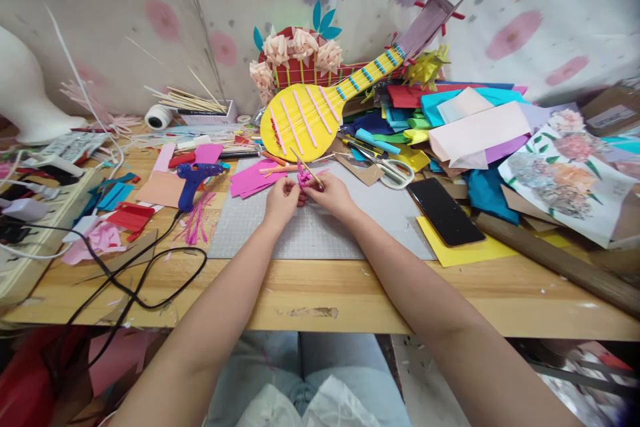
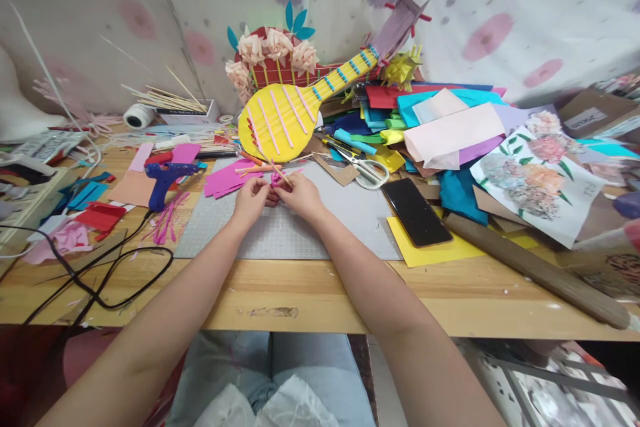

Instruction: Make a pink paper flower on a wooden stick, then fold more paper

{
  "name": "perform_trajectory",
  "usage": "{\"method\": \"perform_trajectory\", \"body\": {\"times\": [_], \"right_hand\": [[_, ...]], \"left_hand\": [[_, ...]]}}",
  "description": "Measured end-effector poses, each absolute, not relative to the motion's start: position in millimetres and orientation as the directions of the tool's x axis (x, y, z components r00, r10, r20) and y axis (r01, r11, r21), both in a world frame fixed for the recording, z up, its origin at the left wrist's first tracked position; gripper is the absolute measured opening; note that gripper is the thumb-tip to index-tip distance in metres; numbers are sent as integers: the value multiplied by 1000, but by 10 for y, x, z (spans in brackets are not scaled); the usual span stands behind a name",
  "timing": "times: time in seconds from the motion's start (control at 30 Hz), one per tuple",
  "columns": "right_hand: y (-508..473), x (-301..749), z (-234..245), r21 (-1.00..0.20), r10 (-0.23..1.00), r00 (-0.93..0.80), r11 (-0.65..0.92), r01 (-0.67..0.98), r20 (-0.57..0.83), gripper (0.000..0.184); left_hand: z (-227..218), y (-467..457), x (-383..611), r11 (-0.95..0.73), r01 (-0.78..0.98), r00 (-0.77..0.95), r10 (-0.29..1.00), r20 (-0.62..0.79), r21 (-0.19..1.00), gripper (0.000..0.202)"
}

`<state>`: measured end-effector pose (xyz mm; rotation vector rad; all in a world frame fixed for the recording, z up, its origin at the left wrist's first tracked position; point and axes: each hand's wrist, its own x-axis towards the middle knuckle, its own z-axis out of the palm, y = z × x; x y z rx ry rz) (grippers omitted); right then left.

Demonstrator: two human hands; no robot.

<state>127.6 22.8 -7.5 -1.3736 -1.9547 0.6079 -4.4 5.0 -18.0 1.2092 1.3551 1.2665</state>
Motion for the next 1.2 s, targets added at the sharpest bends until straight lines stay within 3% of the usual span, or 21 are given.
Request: {"method": "perform_trajectory", "body": {"times": [0.2, 0.4, 0.57, 0.73, 0.93, 1.07, 1.2], "right_hand": [[114, 1241, 10, -543, 884, -371, 467, 698, 283, 24], [-13, 1180, 74, -421, 837, -458, 547, 723, 300, 31], [-33, 1183, 57, -420, 795, -529, 607, 675, 297, 29], [-25, 1198, 89, -445, 823, -509, 565, 695, 251, 30], [-16, 1237, 163, -295, 864, -489, 502, 813, 124, 50], [13, 1275, 138, -208, 859, -503, 512, 833, 100, 47], [28, 1275, 92, -195, 856, -501, 517, 834, 126, 41]], "left_hand": [[-24, 53, -18, 196, -257, -149, 960, -239, 946, 13], [16, 69, -63, 204, -465, -111, 952, -285, 862, 11], [-63, 139, -102, 104, -499, -222, 944, -243, 860, 14], [-122, 163, -102, -131, -366, -448, 893, -50, 921, 17], [-108, 155, -104, -47, -416, -385, 914, -129, 908, 21], [-91, 161, -128, -42, -503, -375, 910, -175, 863, 25], [-76, 149, -141, -14, -523, -358, 911, -204, 852, 21]]}}
